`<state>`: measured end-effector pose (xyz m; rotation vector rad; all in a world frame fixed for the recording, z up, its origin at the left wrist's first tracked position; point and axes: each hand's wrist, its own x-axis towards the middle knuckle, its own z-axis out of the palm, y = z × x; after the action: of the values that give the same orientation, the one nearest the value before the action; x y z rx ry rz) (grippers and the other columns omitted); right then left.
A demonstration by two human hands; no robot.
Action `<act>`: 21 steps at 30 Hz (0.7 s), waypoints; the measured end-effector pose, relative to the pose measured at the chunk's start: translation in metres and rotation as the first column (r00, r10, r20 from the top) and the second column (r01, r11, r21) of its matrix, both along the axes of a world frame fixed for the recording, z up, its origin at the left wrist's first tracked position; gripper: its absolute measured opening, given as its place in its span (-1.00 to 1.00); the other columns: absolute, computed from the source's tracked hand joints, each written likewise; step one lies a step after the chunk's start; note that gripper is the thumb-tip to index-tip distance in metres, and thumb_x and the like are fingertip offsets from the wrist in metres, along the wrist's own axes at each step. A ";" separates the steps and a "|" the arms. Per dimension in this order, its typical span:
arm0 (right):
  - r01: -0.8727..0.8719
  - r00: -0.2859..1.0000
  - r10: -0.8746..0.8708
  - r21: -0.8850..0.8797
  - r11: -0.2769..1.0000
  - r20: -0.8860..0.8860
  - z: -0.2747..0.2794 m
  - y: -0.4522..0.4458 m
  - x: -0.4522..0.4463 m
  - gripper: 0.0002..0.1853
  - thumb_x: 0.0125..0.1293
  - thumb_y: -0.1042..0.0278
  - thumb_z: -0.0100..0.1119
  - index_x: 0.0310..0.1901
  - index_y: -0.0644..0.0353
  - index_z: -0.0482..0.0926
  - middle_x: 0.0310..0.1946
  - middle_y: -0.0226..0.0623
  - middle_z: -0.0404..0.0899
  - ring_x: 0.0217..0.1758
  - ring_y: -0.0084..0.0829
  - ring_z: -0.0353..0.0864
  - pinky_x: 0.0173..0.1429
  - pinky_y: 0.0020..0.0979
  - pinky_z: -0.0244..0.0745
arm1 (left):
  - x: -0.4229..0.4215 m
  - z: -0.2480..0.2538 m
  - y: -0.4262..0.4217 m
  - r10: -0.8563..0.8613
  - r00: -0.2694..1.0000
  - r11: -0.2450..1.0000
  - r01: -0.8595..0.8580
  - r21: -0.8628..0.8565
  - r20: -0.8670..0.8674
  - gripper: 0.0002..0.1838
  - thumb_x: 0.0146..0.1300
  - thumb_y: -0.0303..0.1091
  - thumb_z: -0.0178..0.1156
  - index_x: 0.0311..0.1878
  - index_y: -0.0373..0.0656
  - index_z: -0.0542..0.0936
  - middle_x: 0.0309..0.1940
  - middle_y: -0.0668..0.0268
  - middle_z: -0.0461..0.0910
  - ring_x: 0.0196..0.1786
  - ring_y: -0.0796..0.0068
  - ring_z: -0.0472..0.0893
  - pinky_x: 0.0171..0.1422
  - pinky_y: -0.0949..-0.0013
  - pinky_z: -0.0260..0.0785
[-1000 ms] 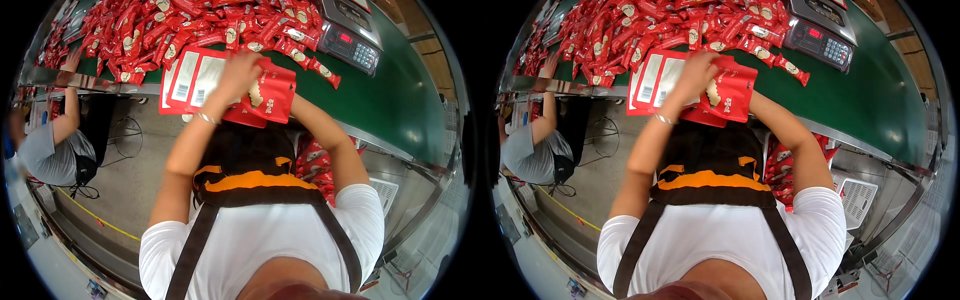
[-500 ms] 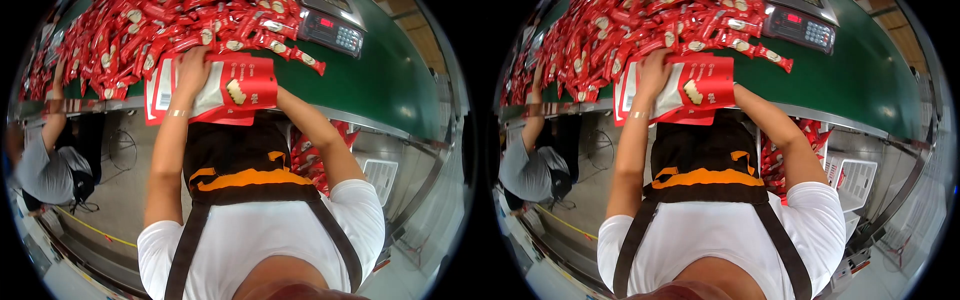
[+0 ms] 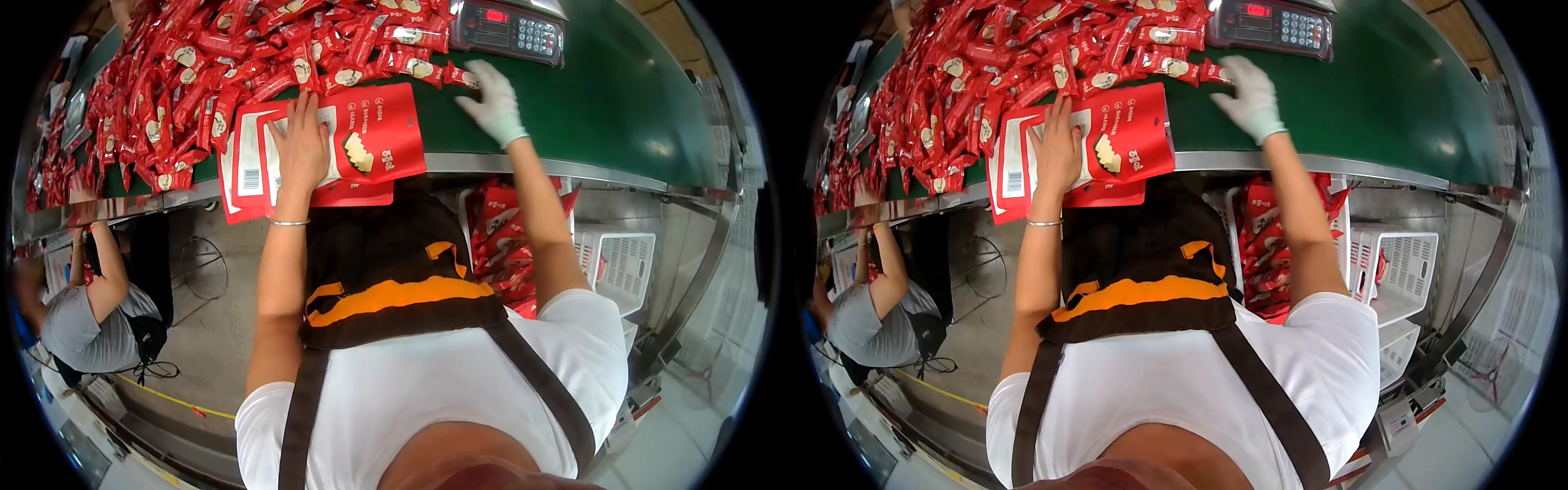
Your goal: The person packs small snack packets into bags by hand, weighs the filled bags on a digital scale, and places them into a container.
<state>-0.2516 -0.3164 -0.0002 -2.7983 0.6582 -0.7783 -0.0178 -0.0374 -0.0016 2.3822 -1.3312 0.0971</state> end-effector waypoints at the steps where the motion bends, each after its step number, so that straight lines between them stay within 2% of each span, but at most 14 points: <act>1: 0.089 0.996 -0.088 -0.088 0.992 0.018 -0.013 -0.020 -0.017 -0.48 0.22 0.22 0.29 0.23 0.03 0.52 0.11 -0.22 0.59 0.19 -0.15 0.51 0.26 -0.21 0.44 | -0.001 -0.001 0.002 -0.018 1.000 0.999 0.018 -0.035 0.000 -0.41 0.39 -0.33 0.00 0.48 -0.16 0.21 0.53 0.17 0.14 0.56 0.01 0.11 0.52 -0.41 -0.22; 3: 0.095 0.978 -0.047 0.233 0.968 -0.204 -0.002 -0.031 -0.034 -0.44 0.24 0.30 0.27 0.31 -0.03 0.45 0.14 -0.23 0.56 0.22 -0.12 0.48 0.29 -0.21 0.41 | -0.001 -0.001 0.003 -0.017 0.999 0.999 0.016 -0.030 -0.038 -0.41 0.40 -0.33 -0.01 0.48 -0.16 0.20 0.53 0.16 0.13 0.56 0.01 0.10 0.53 -0.40 -0.23; 4: 0.022 0.998 -0.008 0.194 0.981 -0.069 0.005 -0.028 -0.033 -0.47 0.26 0.33 0.25 0.29 -0.02 0.47 0.10 -0.19 0.57 0.20 -0.07 0.49 0.28 -0.17 0.41 | 0.002 -0.001 0.001 -0.008 0.997 0.999 0.006 -0.032 -0.076 -0.42 0.41 -0.33 -0.02 0.48 -0.17 0.20 0.53 0.16 0.13 0.56 0.01 0.10 0.53 -0.39 -0.24; 5: 0.018 0.998 -0.004 0.194 0.981 -0.069 0.008 -0.024 -0.028 -0.47 0.26 0.33 0.25 0.29 -0.02 0.47 0.10 -0.19 0.57 0.20 -0.07 0.49 0.28 -0.17 0.41 | 0.002 -0.001 0.002 -0.005 0.997 1.000 0.002 -0.031 -0.076 -0.42 0.41 -0.33 -0.02 0.48 -0.17 0.20 0.53 0.16 0.13 0.56 0.01 0.10 0.53 -0.39 -0.24; 7: -0.115 0.942 0.062 0.144 0.983 0.330 0.025 -0.003 0.004 -0.49 0.25 0.30 0.27 0.27 -0.03 0.49 0.04 -0.17 0.59 0.14 -0.06 0.50 0.23 -0.16 0.44 | 0.002 -0.003 0.001 -0.003 0.996 0.999 -0.001 -0.041 -0.090 -0.42 0.42 -0.33 -0.04 0.48 -0.19 0.19 0.52 0.15 0.14 0.57 0.02 0.10 0.54 -0.38 -0.27; 9: -0.170 0.970 0.174 -0.042 0.985 0.171 0.009 0.003 0.045 -0.48 0.26 0.37 0.27 0.28 -0.12 0.48 0.09 -0.18 0.55 0.12 -0.04 0.52 0.22 -0.14 0.46 | 0.000 -0.003 0.003 -0.015 0.996 0.999 0.010 -0.048 -0.092 -0.43 0.42 -0.32 -0.05 0.48 -0.19 0.20 0.52 0.14 0.15 0.57 0.03 0.10 0.54 -0.38 -0.28; 11: -0.178 0.980 0.175 -0.023 0.984 -0.090 -0.023 0.012 0.075 -0.44 0.26 0.35 0.26 0.31 -0.25 0.44 0.09 -0.19 0.54 0.09 -0.07 0.53 0.17 -0.12 0.47 | 0.003 -0.001 0.003 -0.025 0.997 0.998 0.020 -0.066 -0.076 -0.43 0.43 -0.32 -0.06 0.47 -0.20 0.20 0.52 0.13 0.15 0.57 0.03 0.10 0.54 -0.38 -0.29; 12: -0.189 0.978 0.186 -0.022 0.982 -0.094 -0.023 0.011 0.080 -0.39 0.28 0.33 0.21 0.34 -0.42 0.35 0.09 -0.21 0.52 0.11 -0.11 0.52 0.11 -0.14 0.49 | 0.002 -0.001 0.002 -0.015 0.996 0.999 0.012 -0.036 -0.082 -0.44 0.43 -0.32 -0.05 0.47 -0.19 0.21 0.52 0.13 0.15 0.56 0.03 0.10 0.54 -0.38 -0.29; 15: -0.153 0.983 0.160 0.080 0.985 -0.087 -0.015 0.004 0.065 -0.43 0.29 0.33 0.20 0.33 -0.36 0.38 0.06 -0.21 0.53 0.10 -0.08 0.52 0.09 -0.14 0.50 | 0.000 -0.004 0.007 -0.011 0.994 1.000 0.008 -0.026 -0.107 -0.44 0.42 -0.31 -0.05 0.46 -0.20 0.24 0.51 0.11 0.16 0.56 0.02 0.11 0.54 -0.38 -0.27; 16: -0.156 0.987 0.152 0.080 0.985 0.050 -0.007 0.006 0.049 -0.46 0.32 0.36 0.19 0.32 -0.28 0.40 0.03 -0.20 0.54 0.07 -0.05 0.53 0.09 -0.13 0.50 | 0.001 -0.004 0.006 -0.014 0.994 0.999 0.009 -0.045 -0.109 -0.44 0.42 -0.31 -0.04 0.46 -0.20 0.24 0.51 0.10 0.16 0.55 0.01 0.12 0.54 -0.38 -0.27; 17: -0.129 0.988 0.113 0.170 0.977 0.103 0.016 0.015 0.027 -0.47 0.32 0.41 0.18 0.32 -0.19 0.41 -0.03 -0.17 0.56 0.02 -0.03 0.55 0.08 -0.16 0.50 | 0.004 -0.004 0.004 -0.014 0.994 0.997 0.006 -0.071 -0.110 -0.44 0.41 -0.31 -0.04 0.46 -0.20 0.24 0.51 0.10 0.17 0.55 0.01 0.13 0.54 -0.37 -0.27; 18: -0.105 0.993 0.085 0.301 0.948 0.079 0.032 0.022 0.002 -0.44 0.32 0.45 0.18 0.36 -0.11 0.39 -0.10 -0.11 0.56 -0.03 -0.03 0.56 0.07 -0.19 0.50 | 0.004 -0.004 0.003 -0.008 0.993 0.997 -0.001 -0.079 -0.115 -0.44 0.41 -0.31 -0.04 0.46 -0.20 0.24 0.51 0.10 0.17 0.55 0.01 0.13 0.54 -0.37 -0.27; 20: -0.126 0.992 0.126 0.364 0.923 0.023 0.035 0.037 -0.043 -0.40 0.27 0.49 0.23 0.37 -0.03 0.41 -0.17 -0.07 0.54 -0.06 -0.03 0.57 0.06 -0.17 0.51 | 0.002 -0.004 0.004 -0.005 0.992 0.995 -0.008 -0.100 -0.127 -0.42 0.42 -0.30 -0.03 0.47 -0.23 0.20 0.51 0.09 0.16 0.55 -0.01 0.14 0.54 -0.37 -0.28; 21: -0.141 0.983 0.173 0.348 0.927 -0.061 0.037 0.049 -0.054 -0.38 0.23 0.50 0.26 0.35 -0.04 0.42 -0.18 -0.06 0.54 -0.06 -0.04 0.57 0.06 -0.17 0.51 | 0.002 -0.003 0.004 0.001 0.991 0.995 -0.014 -0.103 -0.130 -0.42 0.42 -0.30 -0.03 0.47 -0.23 0.20 0.51 0.09 0.16 0.55 -0.01 0.14 0.54 -0.37 -0.28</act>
<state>-0.3054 -0.2669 0.0370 -2.5373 0.5164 -0.4567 -0.0163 -0.0330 -0.0043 2.2660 -1.2271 0.0124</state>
